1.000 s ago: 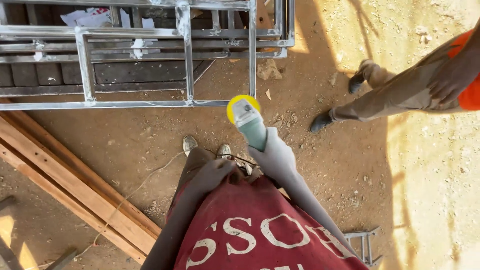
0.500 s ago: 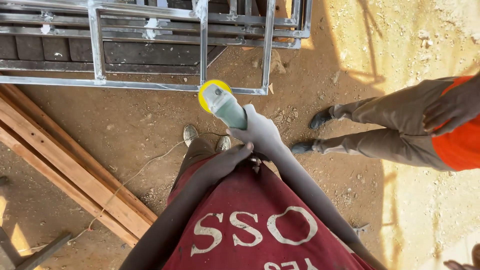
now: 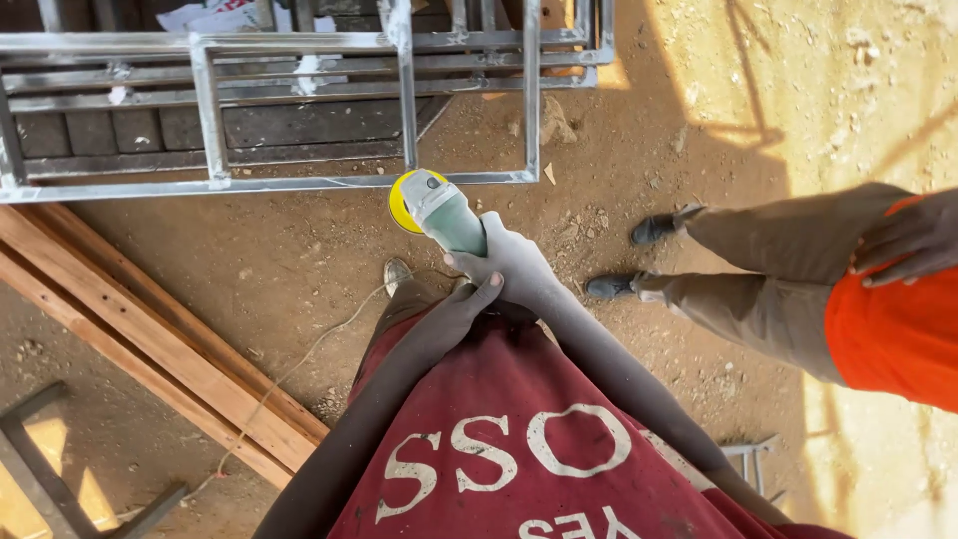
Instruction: The person uses a handheld angle grinder to smooth the weld joints on a metal gate frame.
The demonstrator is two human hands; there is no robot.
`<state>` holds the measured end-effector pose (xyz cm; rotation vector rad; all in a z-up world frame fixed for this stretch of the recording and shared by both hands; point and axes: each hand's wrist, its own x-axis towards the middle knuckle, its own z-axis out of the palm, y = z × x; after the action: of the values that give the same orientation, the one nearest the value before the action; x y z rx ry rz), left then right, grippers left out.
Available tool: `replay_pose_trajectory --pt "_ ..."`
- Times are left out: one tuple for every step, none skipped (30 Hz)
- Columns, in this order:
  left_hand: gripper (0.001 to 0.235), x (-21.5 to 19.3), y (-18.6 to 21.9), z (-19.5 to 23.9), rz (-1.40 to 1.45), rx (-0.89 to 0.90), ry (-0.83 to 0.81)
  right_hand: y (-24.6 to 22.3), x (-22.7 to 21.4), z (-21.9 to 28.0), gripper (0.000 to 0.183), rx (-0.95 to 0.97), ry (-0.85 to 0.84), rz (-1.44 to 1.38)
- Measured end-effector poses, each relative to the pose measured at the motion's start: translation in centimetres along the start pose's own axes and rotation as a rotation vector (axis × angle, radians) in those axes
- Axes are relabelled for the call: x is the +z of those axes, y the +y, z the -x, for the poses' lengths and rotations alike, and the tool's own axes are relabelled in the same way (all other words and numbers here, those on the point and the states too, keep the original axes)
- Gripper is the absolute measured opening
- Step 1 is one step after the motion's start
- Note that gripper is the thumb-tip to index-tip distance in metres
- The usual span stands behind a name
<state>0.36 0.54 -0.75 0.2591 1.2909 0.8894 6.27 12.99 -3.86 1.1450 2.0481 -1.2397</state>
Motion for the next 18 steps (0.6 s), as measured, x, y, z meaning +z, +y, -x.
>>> replay_pose_trajectory --pt "0.099 0.0 -0.4 -0.6 0.001 -0.001 0.014 0.2 0.0 0.1 0.06 0.009 0.019 -0.02" --pt "0.092 0.2 -0.9 -1.0 0.004 -0.008 0.026 0.5 0.0 0.4 0.059 0.023 0.034 -0.042" --pt "0.092 0.1 -1.2 -1.2 -0.008 -0.02 0.013 0.9 -0.1 1.0 0.059 0.037 0.038 -0.058" --pt "0.087 0.0 -1.4 -1.4 -0.029 -0.001 -0.005 1.2 -0.2 1.4 0.06 0.06 0.06 -0.08" --pt "0.083 -0.2 -1.7 -1.7 -0.05 0.018 -0.025 1.5 -0.4 1.8 0.06 0.083 0.081 -0.101" --pt "0.083 -0.6 -2.1 -2.4 -0.061 0.003 -0.035 2.2 -0.7 2.0 0.06 0.096 0.081 -0.119" --pt "0.082 -1.0 -2.5 -3.2 -0.118 0.04 -0.059 2.8 -1.1 2.1 0.063 0.093 0.083 -0.151" --pt "0.081 -1.0 -3.3 -3.8 -0.17 0.071 -0.088 3.9 -1.3 2.6 0.065 0.097 0.08 -0.184" --pt "0.081 -0.6 -3.5 -4.4 -0.175 0.048 -0.104 4.5 -1.1 2.6 0.065 0.118 0.075 -0.202" --pt "0.075 -0.4 -3.7 -5.2 -0.156 0.076 -0.133 5.0 -1.0 2.4 0.065 0.126 0.118 -0.234" --pt "0.07 -0.2 -3.7 -5.9 -0.137 0.102 -0.162 5.5 -0.9 2.3 0.066 0.136 0.161 -0.265" --pt "0.07 -0.1 -4.0 -6.5 -0.152 0.094 -0.171 6.2 -1.1 2.1 0.066 0.142 0.168 -0.283" --pt "0.069 0.1 -4.3 -7.0 -0.155 0.095 -0.203 6.8 -1.2 2.1 0.065 0.144 0.169 -0.267" --pt "0.068 0.2 -4.8 -7.3 -0.153 0.089 -0.237 7.5 -1.2 2.2 0.064 0.153 0.165 -0.252" --pt "0.068 0.1 -5.1 -7.6 -0.164 0.074 -0.249 7.5 -1.4 2.6 0.064 0.166 0.167 -0.27" --pt "0.065 0.1 -5.4 -7.9 -0.174 0.082 -0.256 7.6 -1.8 3.0 0.064 0.151 0.163 -0.28" --pt "0.063 0.1 -5.6 -8.2 -0.184 0.089 -0.263 7.7 -2.1 3.5 0.065 0.137 0.159 -0.29" --pt "0.063 0.4 -5.6 -8.5 -0.192 0.084 -0.27 8.1 -1.9 3.3 0.065 0.142 0.164 -0.3"
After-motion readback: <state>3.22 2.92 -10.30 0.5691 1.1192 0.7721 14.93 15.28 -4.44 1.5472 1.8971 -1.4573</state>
